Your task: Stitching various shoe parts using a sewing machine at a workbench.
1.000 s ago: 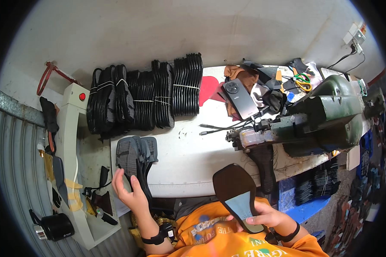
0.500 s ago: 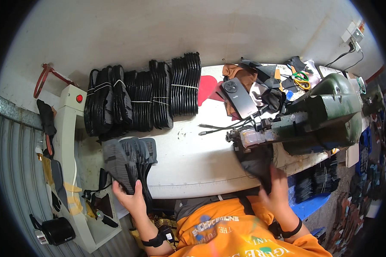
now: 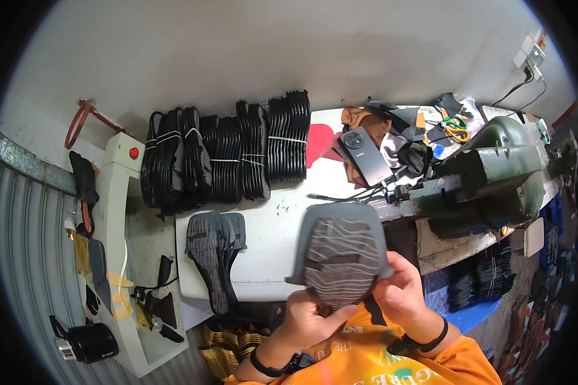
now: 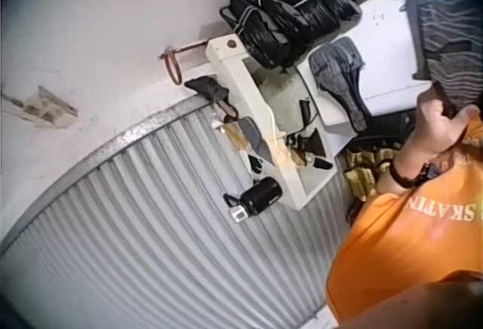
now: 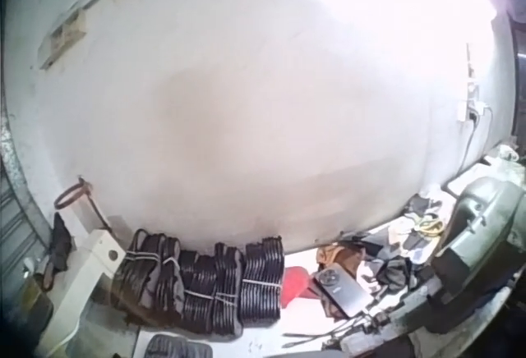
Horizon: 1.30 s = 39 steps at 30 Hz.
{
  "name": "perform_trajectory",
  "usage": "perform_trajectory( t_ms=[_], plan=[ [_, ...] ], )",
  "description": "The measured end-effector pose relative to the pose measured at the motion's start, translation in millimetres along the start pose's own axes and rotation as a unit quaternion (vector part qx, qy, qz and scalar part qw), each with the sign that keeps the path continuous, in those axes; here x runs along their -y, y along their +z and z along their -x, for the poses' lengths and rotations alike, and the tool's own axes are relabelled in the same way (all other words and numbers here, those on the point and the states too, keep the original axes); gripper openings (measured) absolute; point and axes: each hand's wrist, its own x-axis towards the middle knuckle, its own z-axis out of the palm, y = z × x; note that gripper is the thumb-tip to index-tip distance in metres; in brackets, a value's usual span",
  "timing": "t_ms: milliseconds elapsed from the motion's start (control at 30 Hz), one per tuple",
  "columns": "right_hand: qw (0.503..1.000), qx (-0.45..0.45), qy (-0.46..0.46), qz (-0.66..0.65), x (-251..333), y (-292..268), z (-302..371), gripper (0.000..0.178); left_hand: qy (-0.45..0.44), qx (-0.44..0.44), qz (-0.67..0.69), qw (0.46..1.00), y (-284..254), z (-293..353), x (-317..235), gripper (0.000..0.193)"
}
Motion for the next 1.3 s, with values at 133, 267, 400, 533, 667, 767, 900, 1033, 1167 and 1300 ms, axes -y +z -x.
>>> perform_trajectory(
  t_ms=[133, 267, 400, 533, 667, 767, 900, 1033, 1167, 1300],
  plan=[
    [0.998, -0.058, -0.004, 0.012, 1, 12, 4, 0.034, 0.007, 0.022, 0.101, 0.995, 11, 0, 3, 0.035],
    [0.996, -0.06, -0.007, 0.066, -6, 14, 9, 0.027, -0.06, -0.012, 0.261, 0.963, 17, 0, 9, 0.039],
    [0.99, -0.09, -0.036, 0.101, -8, 1, 10, 0.019, -0.088, -0.037, 0.285, 0.954, 21, -1, 19, 0.04],
    [0.985, -0.143, -0.073, 0.071, -7, 6, 6, 0.014, -0.089, -0.068, 0.312, 0.944, 26, -1, 20, 0.044],
    [0.927, -0.152, -0.159, 0.302, -1, 8, 11, 0.016, -0.072, -0.11, 0.249, 0.96, 31, 0, 14, 0.042],
    [0.765, -0.079, -0.366, 0.524, -3, 13, 3, 0.033, -0.047, -0.088, 0.171, 0.98, 34, 0, 5, 0.04],
    [0.587, 0.002, -0.405, 0.701, 1, 22, 2, 0.042, -0.049, -0.1, 0.161, 0.981, 35, -2, 7, 0.039],
    [0.705, 0.045, -0.364, 0.607, 9, 18, -2, 0.033, -0.085, -0.099, 0.256, 0.958, 28, -3, 9, 0.043],
    [0.971, -0.064, -0.17, 0.156, -11, -1, 11, 0.028, -0.116, -0.048, 0.339, 0.933, 29, 1, 18, 0.049],
    [0.991, -0.03, 0.099, 0.09, -3, 1, 12, 0.033, -0.135, 0.016, 0.294, 0.946, 27, 1, 16, 0.048]
  ],
)
